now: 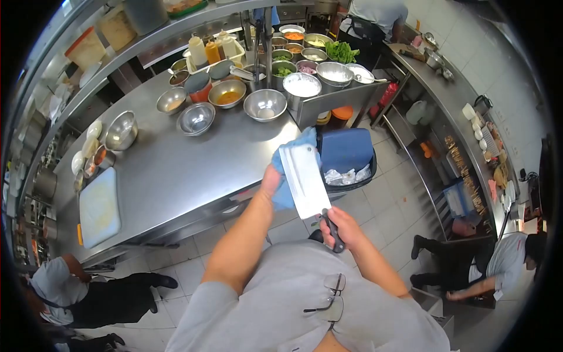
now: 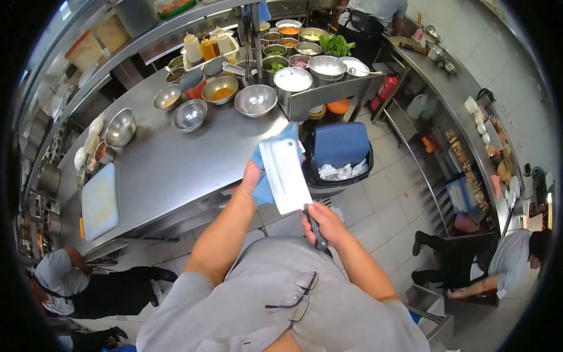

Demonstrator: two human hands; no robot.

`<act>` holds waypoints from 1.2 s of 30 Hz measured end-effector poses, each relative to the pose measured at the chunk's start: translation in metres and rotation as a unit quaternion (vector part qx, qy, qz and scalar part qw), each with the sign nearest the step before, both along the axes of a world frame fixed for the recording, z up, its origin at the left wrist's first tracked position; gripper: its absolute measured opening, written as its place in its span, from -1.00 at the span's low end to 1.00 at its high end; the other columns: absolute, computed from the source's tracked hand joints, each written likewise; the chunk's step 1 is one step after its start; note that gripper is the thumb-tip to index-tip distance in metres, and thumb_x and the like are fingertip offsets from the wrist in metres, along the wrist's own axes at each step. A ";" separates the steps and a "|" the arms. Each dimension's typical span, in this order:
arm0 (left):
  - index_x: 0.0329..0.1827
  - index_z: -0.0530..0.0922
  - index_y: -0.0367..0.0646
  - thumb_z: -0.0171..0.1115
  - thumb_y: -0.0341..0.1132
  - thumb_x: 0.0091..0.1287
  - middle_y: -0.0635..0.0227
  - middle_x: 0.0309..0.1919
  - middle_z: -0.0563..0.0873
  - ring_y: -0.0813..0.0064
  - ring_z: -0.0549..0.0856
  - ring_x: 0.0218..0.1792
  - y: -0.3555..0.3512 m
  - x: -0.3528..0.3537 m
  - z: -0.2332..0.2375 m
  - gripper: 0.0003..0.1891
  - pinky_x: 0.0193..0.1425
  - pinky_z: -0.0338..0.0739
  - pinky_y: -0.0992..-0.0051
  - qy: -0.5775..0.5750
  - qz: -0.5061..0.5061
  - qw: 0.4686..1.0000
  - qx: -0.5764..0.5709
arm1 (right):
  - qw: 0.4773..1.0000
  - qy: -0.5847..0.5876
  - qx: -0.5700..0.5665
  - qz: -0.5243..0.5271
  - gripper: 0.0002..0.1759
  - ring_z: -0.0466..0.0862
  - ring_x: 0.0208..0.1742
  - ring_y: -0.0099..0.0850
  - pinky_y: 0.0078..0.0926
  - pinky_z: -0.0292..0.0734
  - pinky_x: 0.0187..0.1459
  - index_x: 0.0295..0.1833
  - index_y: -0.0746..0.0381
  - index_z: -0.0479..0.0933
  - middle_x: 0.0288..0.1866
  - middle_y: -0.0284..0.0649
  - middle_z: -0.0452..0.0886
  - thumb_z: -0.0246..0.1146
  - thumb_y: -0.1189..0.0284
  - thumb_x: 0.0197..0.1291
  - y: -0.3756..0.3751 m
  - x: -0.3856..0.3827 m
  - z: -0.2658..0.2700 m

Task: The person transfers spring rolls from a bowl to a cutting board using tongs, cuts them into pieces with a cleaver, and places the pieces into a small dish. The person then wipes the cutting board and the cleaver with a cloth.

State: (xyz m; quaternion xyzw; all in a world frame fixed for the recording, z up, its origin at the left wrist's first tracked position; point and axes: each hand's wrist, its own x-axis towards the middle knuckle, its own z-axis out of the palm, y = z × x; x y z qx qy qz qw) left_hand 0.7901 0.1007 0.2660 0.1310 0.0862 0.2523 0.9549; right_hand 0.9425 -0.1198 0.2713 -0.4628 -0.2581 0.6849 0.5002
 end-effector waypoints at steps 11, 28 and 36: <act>0.42 0.66 -0.26 0.13 0.08 0.69 0.07 0.24 0.81 0.14 0.82 0.17 -0.033 -0.072 -0.015 -0.43 0.36 0.72 0.10 0.160 -0.046 0.979 0.116 | 0.991 -0.030 -0.073 -0.106 -0.55 0.51 -0.62 -0.52 -0.42 0.45 -0.61 -0.04 0.25 0.53 -0.43 -0.35 0.55 0.18 0.04 0.69 0.096 -0.014 0.002; 0.12 0.78 -0.22 0.38 -0.41 0.45 0.05 -0.03 0.77 -0.04 0.71 0.07 0.025 -0.243 0.018 -0.76 0.19 0.61 0.11 0.664 0.232 0.337 0.626 | 0.602 -0.794 0.025 -0.082 -0.63 0.83 0.00 0.01 0.00 0.70 0.06 -0.08 0.25 0.72 -0.03 -0.03 0.82 0.62 0.26 0.11 0.056 -0.001 -0.006; 0.10 0.75 -0.28 0.30 -0.64 0.31 0.05 0.07 0.73 0.02 0.74 0.10 0.047 -0.244 0.096 -0.69 0.22 0.64 0.20 0.565 0.455 0.252 0.641 | 0.593 -0.805 -0.007 -0.016 -0.61 0.81 0.09 -0.09 -0.01 0.66 0.12 -0.05 0.21 0.75 0.01 -0.14 0.80 0.65 0.26 0.09 0.050 0.005 -0.021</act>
